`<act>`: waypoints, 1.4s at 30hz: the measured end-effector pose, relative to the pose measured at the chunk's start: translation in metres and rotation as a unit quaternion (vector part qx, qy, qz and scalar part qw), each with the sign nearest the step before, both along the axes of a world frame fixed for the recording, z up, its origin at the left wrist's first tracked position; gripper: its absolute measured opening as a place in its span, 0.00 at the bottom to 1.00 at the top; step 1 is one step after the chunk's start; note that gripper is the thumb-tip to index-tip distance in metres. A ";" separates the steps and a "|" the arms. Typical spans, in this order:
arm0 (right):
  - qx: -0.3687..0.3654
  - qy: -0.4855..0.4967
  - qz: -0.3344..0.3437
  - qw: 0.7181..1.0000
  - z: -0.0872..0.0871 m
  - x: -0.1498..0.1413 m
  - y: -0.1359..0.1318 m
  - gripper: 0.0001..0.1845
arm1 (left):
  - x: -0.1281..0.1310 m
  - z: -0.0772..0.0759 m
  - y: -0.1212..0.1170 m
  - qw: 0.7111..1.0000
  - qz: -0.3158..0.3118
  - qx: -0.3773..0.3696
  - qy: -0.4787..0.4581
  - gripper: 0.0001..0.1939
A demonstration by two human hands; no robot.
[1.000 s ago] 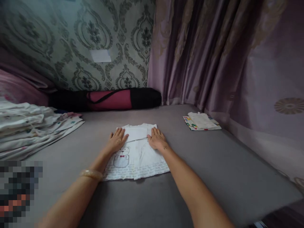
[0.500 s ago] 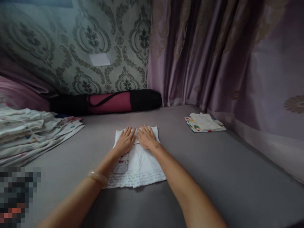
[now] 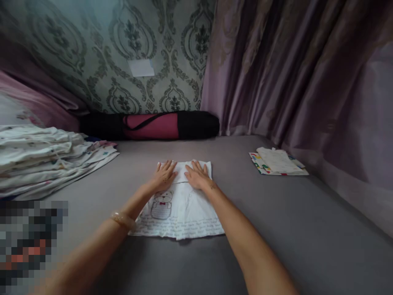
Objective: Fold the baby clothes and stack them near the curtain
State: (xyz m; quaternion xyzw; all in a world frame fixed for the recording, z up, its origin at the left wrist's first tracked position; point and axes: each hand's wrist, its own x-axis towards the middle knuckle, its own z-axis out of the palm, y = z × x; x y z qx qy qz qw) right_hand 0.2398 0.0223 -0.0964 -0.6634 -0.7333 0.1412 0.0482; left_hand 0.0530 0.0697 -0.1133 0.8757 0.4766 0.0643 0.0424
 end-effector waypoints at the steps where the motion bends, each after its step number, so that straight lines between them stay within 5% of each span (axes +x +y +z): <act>1: 0.018 -0.007 -0.014 1.000 -0.001 0.003 0.001 0.31 | -0.005 -0.001 0.002 1.000 0.008 0.015 -0.003 0.30; 5: 0.045 -0.036 -0.093 0.994 -0.011 0.012 0.003 0.34 | -0.021 -0.013 0.007 0.999 0.032 -0.014 -0.029 0.32; 9: 0.020 -0.022 -0.091 0.995 -0.015 0.015 0.006 0.35 | -0.025 -0.022 0.012 0.997 0.029 -0.038 -0.054 0.34; 13: 0.029 0.097 -0.099 0.990 -0.006 0.029 -0.002 0.32 | -0.030 -0.025 0.011 0.995 0.031 -0.033 -0.094 0.34; 18: 0.068 0.282 -0.144 0.946 -0.010 0.067 -0.042 0.30 | -0.059 -0.025 -0.011 0.990 0.045 -0.041 -0.130 0.36; 23: 0.057 0.320 -0.171 0.930 -0.020 0.092 -0.096 0.21 | -0.095 -0.014 -0.058 0.991 0.034 -0.040 -0.120 0.31; 30: 0.027 0.180 -0.152 0.972 -0.005 0.076 -0.141 0.27 | -0.106 0.006 -0.119 0.989 0.037 -0.005 -0.145 0.18; 36: 0.026 0.165 -0.148 0.975 0.000 0.065 -0.150 0.27 | -0.103 0.018 -0.137 0.958 0.098 -0.131 -0.237 0.22; 42: -0.019 0.261 -0.037 0.964 0.014 0.078 -0.166 0.20 | -0.118 0.028 -0.136 0.938 0.024 -0.207 -0.276 0.21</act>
